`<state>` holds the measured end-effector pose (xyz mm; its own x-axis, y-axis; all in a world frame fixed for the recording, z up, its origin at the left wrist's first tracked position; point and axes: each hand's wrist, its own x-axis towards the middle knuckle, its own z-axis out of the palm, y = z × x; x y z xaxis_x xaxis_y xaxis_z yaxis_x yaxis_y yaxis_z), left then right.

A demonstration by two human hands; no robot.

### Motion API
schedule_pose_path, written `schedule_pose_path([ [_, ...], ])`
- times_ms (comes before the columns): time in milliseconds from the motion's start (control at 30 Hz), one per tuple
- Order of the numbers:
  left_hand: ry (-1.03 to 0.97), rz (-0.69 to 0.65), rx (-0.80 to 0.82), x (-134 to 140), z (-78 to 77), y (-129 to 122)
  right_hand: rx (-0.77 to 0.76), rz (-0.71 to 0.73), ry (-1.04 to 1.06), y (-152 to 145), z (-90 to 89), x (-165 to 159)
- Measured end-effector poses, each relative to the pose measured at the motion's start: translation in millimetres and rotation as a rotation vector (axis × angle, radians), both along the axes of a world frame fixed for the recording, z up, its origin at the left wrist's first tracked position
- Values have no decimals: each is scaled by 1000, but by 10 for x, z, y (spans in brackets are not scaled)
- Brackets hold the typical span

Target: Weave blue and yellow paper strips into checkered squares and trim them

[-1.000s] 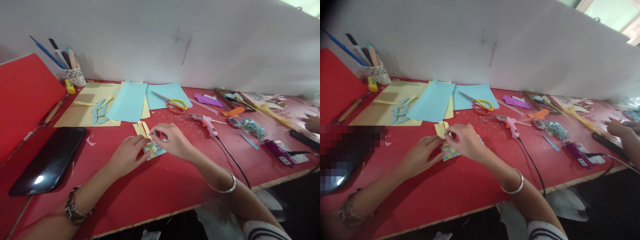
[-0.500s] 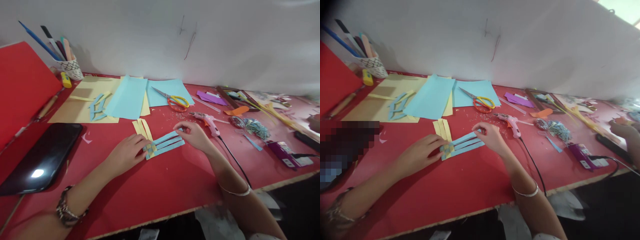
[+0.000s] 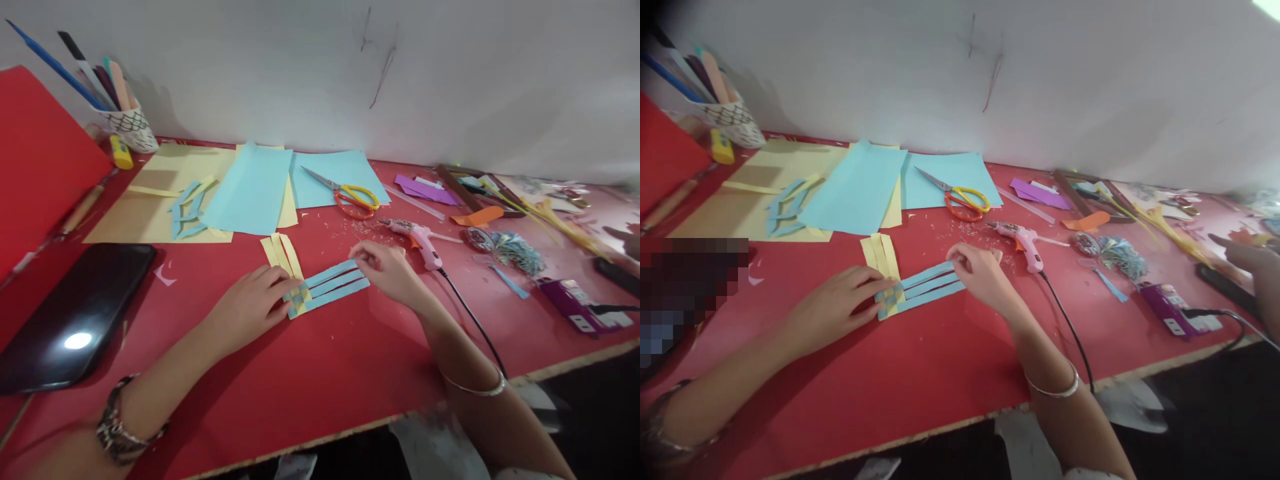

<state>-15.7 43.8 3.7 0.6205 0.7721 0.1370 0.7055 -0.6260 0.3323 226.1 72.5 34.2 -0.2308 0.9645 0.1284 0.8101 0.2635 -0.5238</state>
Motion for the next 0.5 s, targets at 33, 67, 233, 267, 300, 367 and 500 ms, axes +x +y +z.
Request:
schedule_pose_path([
  [33, 2, 2, -1, 2, -1, 2, -9, 3, 38, 0, -5, -1],
  [67, 5, 4, -1, 4, -1, 3, -22, 7, 84, 0, -10, -1],
  [233, 17, 12, 6, 15, 1, 1, -78, 8, 260, 1, -16, 1],
  [267, 18, 15, 7, 16, 2, 0, -78, 3, 264, 2, -15, 0],
  [300, 18, 16, 8, 18, 2, 0, -78, 2, 261, 3, -14, -1],
  [367, 15, 17, 8, 20, 2, 0, -77, 0, 237, 8, -17, 1],
  [500, -3, 12, 15, 19, -2, 3, -67, 5, 115, 23, -35, 27],
])
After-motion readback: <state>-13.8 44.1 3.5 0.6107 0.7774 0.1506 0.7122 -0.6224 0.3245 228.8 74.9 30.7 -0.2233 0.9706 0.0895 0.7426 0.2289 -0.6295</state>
